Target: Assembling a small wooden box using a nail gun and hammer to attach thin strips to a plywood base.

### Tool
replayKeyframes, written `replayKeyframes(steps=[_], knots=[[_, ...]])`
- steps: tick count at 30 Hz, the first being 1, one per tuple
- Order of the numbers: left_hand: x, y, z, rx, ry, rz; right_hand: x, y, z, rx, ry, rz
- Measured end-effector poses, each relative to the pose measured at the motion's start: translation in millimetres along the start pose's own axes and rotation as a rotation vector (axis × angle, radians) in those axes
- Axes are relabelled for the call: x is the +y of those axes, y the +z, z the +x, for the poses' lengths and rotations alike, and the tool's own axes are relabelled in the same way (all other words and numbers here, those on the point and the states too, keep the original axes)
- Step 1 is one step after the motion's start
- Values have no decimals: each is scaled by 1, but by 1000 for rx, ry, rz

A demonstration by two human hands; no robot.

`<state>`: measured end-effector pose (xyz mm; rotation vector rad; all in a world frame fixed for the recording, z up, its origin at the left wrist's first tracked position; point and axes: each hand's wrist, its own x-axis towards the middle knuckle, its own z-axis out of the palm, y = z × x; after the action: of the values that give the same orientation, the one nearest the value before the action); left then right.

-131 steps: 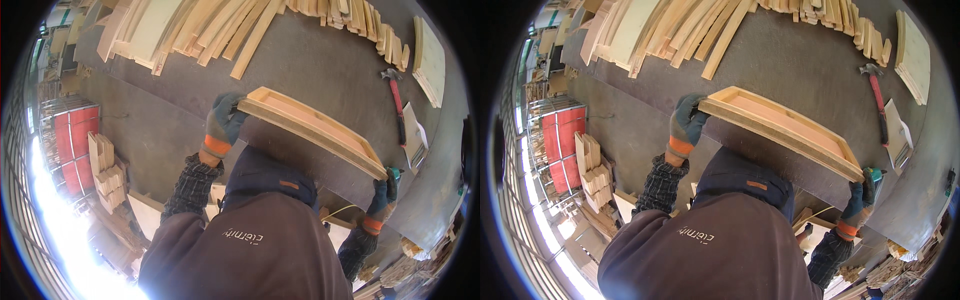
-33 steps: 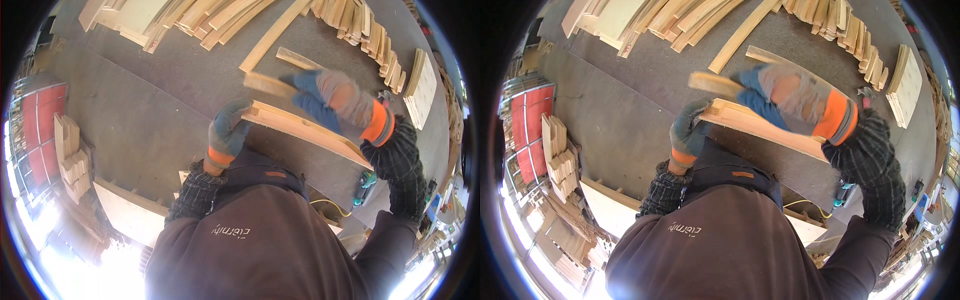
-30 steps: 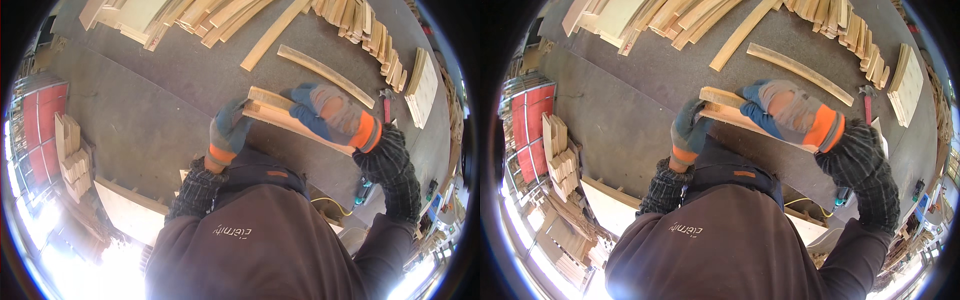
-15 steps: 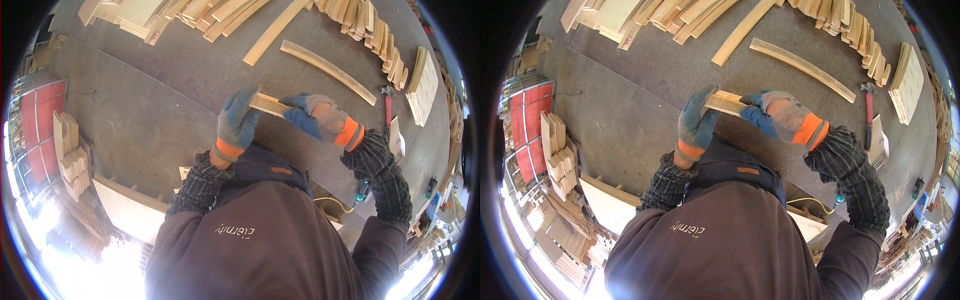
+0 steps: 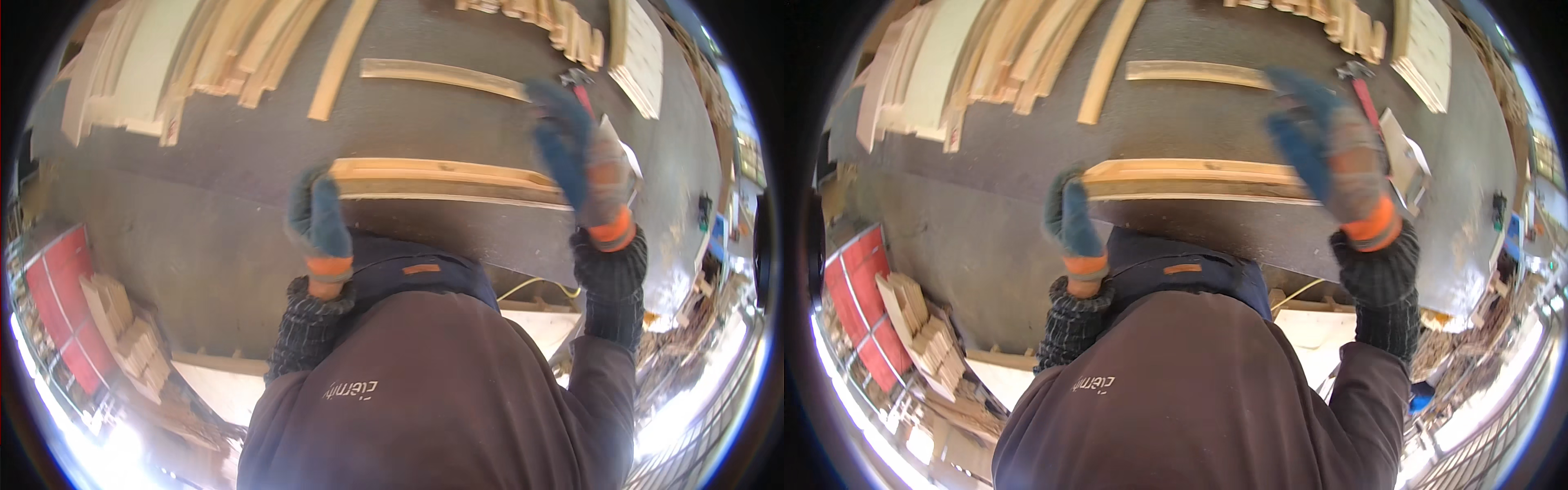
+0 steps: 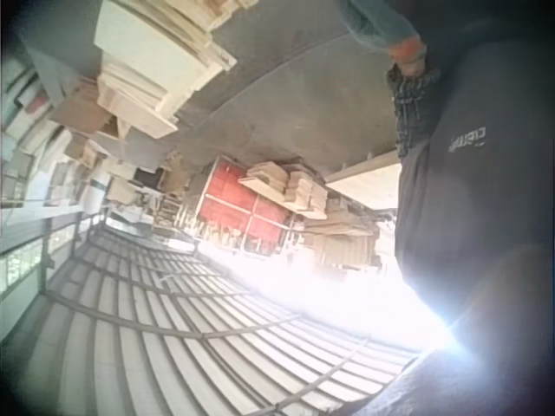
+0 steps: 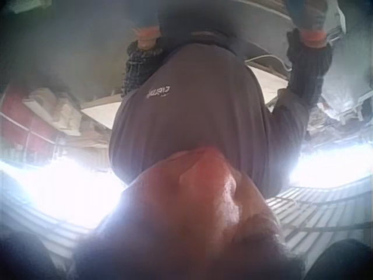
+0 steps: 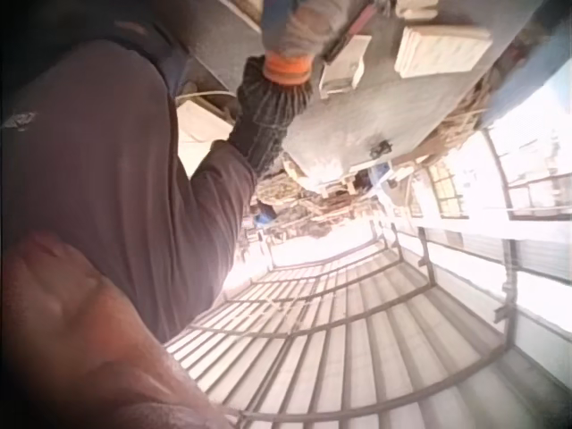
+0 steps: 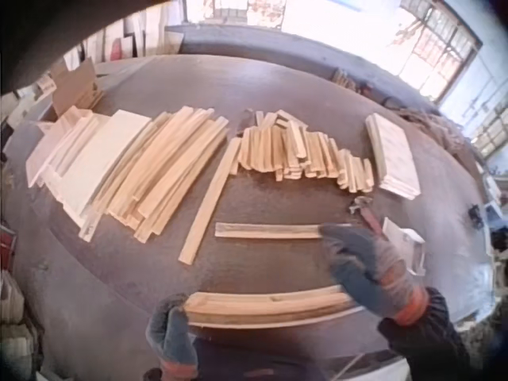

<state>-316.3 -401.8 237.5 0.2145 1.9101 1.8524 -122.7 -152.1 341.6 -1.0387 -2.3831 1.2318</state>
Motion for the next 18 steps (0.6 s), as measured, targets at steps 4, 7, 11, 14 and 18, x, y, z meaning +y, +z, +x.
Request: replayKeyframes(steps=[4, 7, 11, 14, 18], knots=[[-1, 10, 1, -84, 28, -38, 104, -111, -64, 520, 106, -3], [-1, 13, -1, -34, 61, 68, 167, -123, -128, 698, 308, 158], [-20, 16, 7, -56, 88, 8, 184, -67, -156, 617, 480, 419], [-17, 13, 9, -83, 123, 39, 166, -44, -150, 530, 528, 390], [-9, 21, 8, -77, 112, 100, 141, -39, -142, 590, 503, 692]])
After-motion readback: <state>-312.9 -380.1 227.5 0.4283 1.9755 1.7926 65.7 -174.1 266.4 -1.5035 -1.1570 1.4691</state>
